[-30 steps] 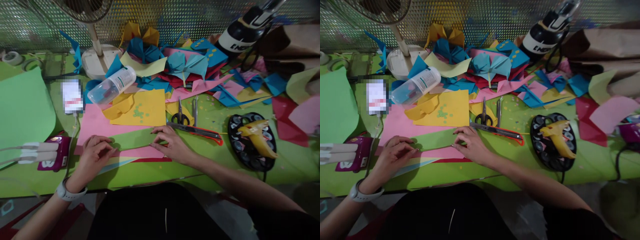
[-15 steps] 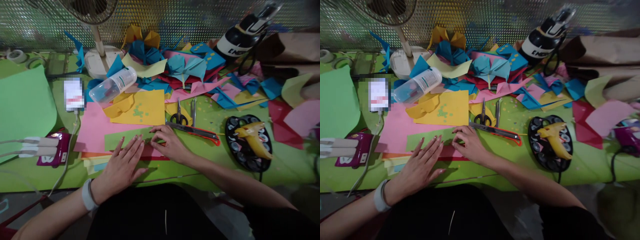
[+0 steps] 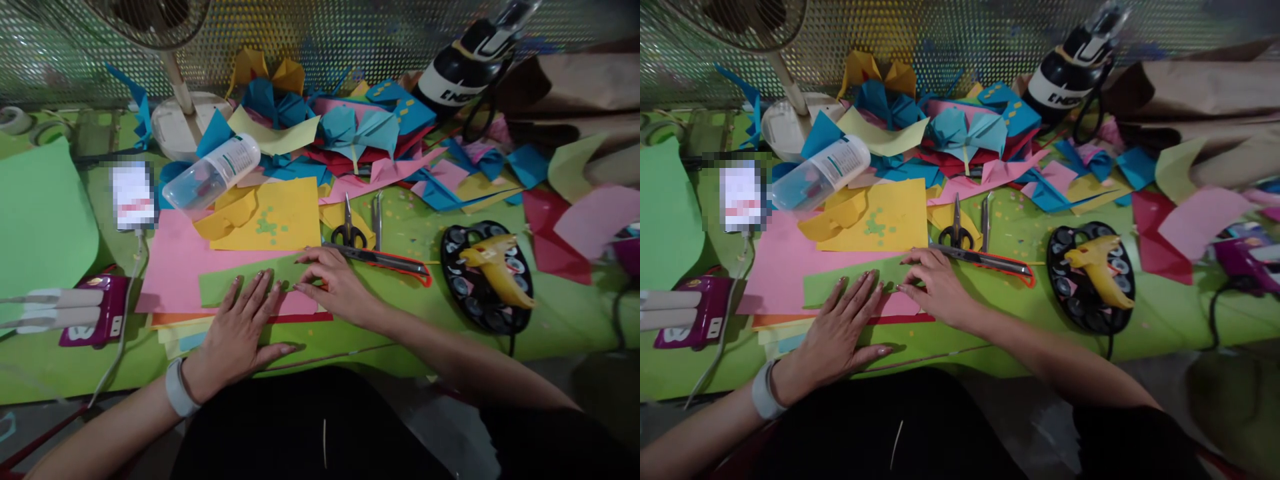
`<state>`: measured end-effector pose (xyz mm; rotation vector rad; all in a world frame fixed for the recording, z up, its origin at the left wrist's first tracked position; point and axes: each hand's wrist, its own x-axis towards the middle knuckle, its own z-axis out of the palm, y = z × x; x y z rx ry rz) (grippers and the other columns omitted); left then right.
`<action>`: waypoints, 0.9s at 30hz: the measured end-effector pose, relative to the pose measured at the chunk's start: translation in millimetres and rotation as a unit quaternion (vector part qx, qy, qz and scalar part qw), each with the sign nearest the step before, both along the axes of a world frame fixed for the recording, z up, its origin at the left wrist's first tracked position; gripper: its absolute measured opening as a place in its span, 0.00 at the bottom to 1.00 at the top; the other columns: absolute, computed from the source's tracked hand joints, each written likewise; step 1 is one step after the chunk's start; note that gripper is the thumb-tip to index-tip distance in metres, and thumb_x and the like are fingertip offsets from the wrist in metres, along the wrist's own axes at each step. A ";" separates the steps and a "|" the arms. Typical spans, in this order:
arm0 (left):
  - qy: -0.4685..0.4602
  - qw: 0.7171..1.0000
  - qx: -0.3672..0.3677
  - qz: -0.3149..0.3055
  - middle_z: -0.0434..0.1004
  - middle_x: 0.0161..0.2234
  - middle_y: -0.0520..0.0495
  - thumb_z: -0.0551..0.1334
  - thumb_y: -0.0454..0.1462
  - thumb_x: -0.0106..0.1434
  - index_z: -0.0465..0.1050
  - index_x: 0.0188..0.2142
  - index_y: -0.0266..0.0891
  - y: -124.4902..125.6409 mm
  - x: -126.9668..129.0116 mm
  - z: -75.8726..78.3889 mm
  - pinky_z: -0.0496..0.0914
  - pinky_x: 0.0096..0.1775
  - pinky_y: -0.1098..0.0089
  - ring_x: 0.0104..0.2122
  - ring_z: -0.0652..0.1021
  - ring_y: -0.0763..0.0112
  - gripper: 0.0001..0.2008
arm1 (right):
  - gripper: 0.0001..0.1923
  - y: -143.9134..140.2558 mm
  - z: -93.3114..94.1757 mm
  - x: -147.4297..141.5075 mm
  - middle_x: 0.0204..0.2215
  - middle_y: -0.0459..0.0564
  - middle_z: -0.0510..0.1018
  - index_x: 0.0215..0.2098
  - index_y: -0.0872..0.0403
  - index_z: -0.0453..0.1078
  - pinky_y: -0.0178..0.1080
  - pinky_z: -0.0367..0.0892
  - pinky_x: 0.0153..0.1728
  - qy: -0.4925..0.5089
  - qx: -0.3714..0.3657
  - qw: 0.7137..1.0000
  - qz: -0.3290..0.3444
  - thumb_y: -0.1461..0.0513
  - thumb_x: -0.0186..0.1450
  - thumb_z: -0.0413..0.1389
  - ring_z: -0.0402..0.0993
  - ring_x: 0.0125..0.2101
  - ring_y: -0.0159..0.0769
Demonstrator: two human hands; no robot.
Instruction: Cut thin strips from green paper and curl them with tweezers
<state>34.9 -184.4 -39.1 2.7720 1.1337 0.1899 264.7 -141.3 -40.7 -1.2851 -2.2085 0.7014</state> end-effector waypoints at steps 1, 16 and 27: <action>-0.001 1.000 -0.001 0.002 0.46 0.66 0.36 0.50 0.58 0.62 0.40 0.66 0.34 0.3 0.1 -0.2 0.41 0.63 0.49 0.65 0.49 0.52 0.43 | 0.07 -0.3 -0.3 -0.3 0.44 0.52 0.71 0.28 0.52 0.68 0.52 0.61 0.50 -0.002 0.005 1.000 -0.003 0.60 0.64 0.56 0.63 0.51 0.45; -0.003 1.000 -0.004 0.010 0.44 0.66 0.36 0.51 0.59 0.61 0.42 0.66 0.38 0.2 0.9 0.0 0.41 0.62 0.49 0.65 0.50 0.51 0.43 | 0.07 -2.0 -2.9 -1.9 0.43 0.52 0.72 0.27 0.52 0.67 0.52 0.60 0.49 -0.024 0.024 0.999 -0.030 0.60 0.63 0.57 0.63 0.50 0.45; -0.003 1.000 0.004 0.012 0.45 0.66 0.37 0.51 0.59 0.61 0.43 0.66 0.38 0.5 1.6 0.5 0.42 0.62 0.49 0.65 0.50 0.51 0.43 | 0.15 -0.4 4.7 16.8 0.41 0.53 0.74 0.26 0.52 0.68 0.54 0.60 0.46 -0.109 0.067 0.990 -0.059 0.54 0.66 0.52 0.65 0.48 0.49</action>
